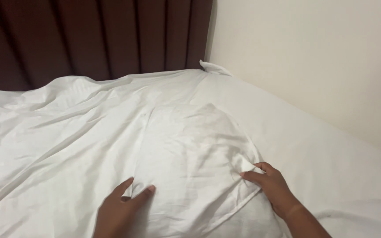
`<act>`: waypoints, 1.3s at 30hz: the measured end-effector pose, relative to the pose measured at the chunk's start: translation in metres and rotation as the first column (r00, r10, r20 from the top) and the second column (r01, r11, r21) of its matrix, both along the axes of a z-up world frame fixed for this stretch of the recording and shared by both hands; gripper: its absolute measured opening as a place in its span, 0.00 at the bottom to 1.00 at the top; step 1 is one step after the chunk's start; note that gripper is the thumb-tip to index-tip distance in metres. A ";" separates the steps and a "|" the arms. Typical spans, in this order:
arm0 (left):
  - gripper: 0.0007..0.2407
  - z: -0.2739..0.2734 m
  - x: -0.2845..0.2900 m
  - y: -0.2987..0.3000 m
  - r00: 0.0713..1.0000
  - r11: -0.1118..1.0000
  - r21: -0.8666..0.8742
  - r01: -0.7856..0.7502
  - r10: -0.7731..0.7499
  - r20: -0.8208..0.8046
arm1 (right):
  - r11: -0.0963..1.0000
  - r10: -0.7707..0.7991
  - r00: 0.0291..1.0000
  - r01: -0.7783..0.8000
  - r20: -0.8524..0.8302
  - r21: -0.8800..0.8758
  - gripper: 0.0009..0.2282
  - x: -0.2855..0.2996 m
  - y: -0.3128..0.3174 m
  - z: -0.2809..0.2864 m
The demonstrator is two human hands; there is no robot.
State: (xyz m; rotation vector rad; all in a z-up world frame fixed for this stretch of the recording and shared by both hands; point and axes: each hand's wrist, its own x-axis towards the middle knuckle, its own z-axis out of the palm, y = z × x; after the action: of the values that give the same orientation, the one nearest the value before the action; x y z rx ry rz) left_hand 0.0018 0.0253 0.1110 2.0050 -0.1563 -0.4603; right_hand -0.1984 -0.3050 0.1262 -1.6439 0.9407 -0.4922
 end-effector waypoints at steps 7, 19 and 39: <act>0.36 0.066 -0.040 -0.001 0.995 0.827 0.561 0.045 -0.085 0.045 | 0.984 0.103 0.750 -0.174 -0.653 -0.045 0.24 -0.017 0.045 0.089; 0.25 0.020 -0.046 -0.107 0.759 0.800 0.554 0.229 -0.503 0.413 | 0.590 0.169 0.878 -0.454 -0.447 -0.668 0.24 0.096 0.110 -0.003; 0.47 -0.007 0.033 -0.093 0.996 0.882 0.464 0.082 -0.095 0.004 | 0.864 -0.145 0.818 -0.170 -0.557 -0.474 0.36 0.062 0.001 -0.056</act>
State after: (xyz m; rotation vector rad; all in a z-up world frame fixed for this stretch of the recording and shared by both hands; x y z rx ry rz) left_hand 0.0347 -0.0672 0.1039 2.4840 -0.1657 -0.5698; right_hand -0.1369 -0.3040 0.0703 -2.3629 1.3201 -0.2258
